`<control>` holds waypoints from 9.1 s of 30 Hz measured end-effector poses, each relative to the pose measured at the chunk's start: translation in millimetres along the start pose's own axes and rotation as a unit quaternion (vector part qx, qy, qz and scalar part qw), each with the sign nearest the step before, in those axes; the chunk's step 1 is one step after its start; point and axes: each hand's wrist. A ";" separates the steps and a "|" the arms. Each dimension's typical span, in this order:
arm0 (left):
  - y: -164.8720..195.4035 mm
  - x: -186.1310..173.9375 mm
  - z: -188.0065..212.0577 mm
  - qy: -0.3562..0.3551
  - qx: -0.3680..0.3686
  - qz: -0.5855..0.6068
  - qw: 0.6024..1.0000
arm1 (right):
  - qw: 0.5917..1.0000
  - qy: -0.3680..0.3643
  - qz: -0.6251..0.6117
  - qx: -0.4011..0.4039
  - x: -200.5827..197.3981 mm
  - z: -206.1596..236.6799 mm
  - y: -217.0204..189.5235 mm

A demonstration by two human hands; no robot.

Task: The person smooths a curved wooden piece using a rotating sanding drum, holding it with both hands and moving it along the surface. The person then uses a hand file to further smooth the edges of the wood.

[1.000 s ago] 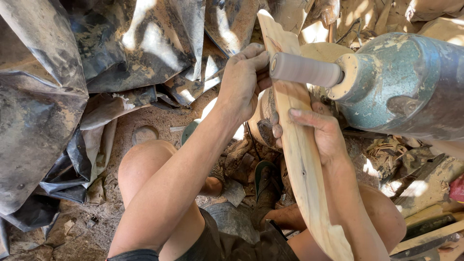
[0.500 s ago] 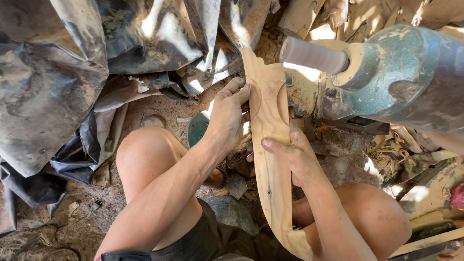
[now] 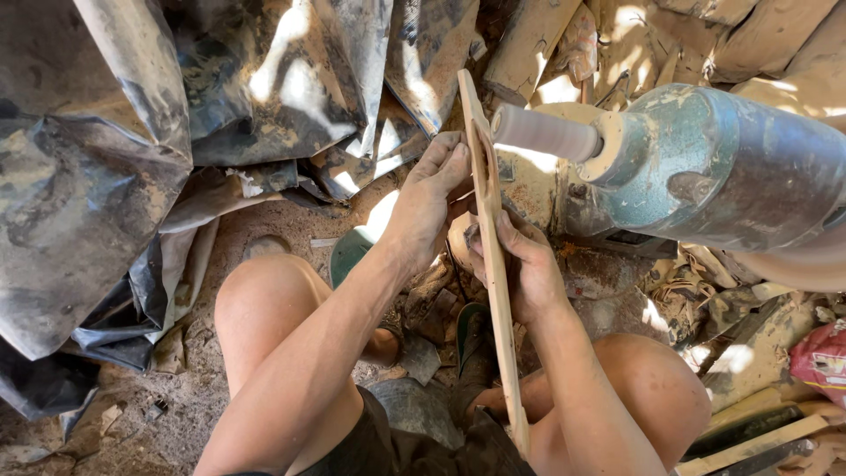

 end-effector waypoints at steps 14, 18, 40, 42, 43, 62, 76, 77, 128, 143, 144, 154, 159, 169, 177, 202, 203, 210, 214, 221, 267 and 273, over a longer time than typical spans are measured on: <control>-0.8 5.4 -46.2 0.061 0.120 -0.055 0.989 | 0.991 0.002 0.132 0.002 19.6 -14.3 -7.4; 4.2 12.7 -44.9 0.040 0.115 -0.066 0.990 | 0.981 0.019 0.188 -0.044 18.1 -14.3 -12.6; 4.0 20.7 -56.9 0.056 0.125 -0.074 0.988 | 0.969 0.068 0.224 -0.083 21.8 -22.0 -22.2; 3.9 21.3 -58.2 0.056 0.123 -0.065 0.989 | 0.966 0.070 0.233 -0.089 22.5 -22.7 -24.2; 4.0 21.6 -59.0 0.056 0.124 -0.068 0.988 | 0.963 0.071 0.242 -0.094 23.1 -22.9 -25.1; -0.2 20.7 -63.8 0.067 0.120 -0.068 0.988 | 0.958 0.077 0.258 -0.101 23.1 -24.9 -27.2; -2.6 20.5 -67.9 0.062 0.124 -0.051 0.989 | 0.955 0.087 0.268 -0.091 29.8 -22.2 -32.0; -2.8 20.4 -67.9 0.062 0.122 -0.048 0.989 | 0.957 0.089 0.264 -0.086 30.1 -21.6 -32.1; -16.4 19.7 -54.0 0.004 0.065 0.065 0.996 | 0.863 0.168 0.459 -0.126 18.8 -3.9 -26.0; -8.4 20.5 -27.4 0.052 0.041 -0.061 0.996 | 0.951 0.153 0.256 -0.079 41.2 22.4 -6.6; -8.6 19.8 -26.6 0.055 0.039 -0.069 0.995 | 0.951 0.153 0.257 -0.078 41.0 22.6 -5.7; -9.3 17.6 -17.6 0.046 0.038 -0.075 0.995 | 0.950 0.156 0.259 -0.077 40.3 30.2 2.2; -9.6 16.9 -14.6 0.056 0.023 -0.079 0.995 | 0.949 0.154 0.262 -0.081 40.0 33.2 4.4; -16.2 11.6 -11.9 0.051 0.025 -0.086 0.995 | 0.955 0.149 0.248 -0.066 36.0 38.8 9.8; -37.7 3.4 -15.1 0.064 0.019 -0.096 0.993 | 0.964 0.156 0.217 -0.002 32.7 43.6 15.4; 6.2 -6.3 -15.6 -0.062 0.041 -0.172 0.982 | 0.993 0.042 0.030 -0.106 2.9 -30.0 -19.6; 7.9 -5.1 -16.4 -0.061 0.050 -0.179 0.981 | 0.993 0.033 0.033 -0.109 2.9 -31.3 -19.6; 18.5 8.5 -13.1 -0.020 0.048 -0.198 0.979 | 0.993 0.055 0.013 -0.105 7.6 -44.0 -23.3; 24.7 14.9 -5.6 -0.006 0.054 -0.189 0.980 | 0.993 0.050 0.011 -0.108 8.9 -45.0 -24.7; 31.2 18.3 -1.0 -0.005 0.089 -0.223 0.971 | 0.993 0.030 0.008 -0.113 7.7 -46.9 -26.5; 7.7 5.1 -26.9 -0.046 0.402 -0.426 0.809 | 0.990 0.062 0.021 -0.122 10.7 -43.7 -35.1; 15.9 15.4 -18.1 0.002 0.070 -0.179 0.981 | 0.993 0.055 -0.015 -0.099 9.9 -48.9 -35.7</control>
Point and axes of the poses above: each hand's wrist, its own z-axis away from the middle knuckle, its own x-axis out of the palm, y = z × x, and after that the axes turned 11 degrees about y, right-handed
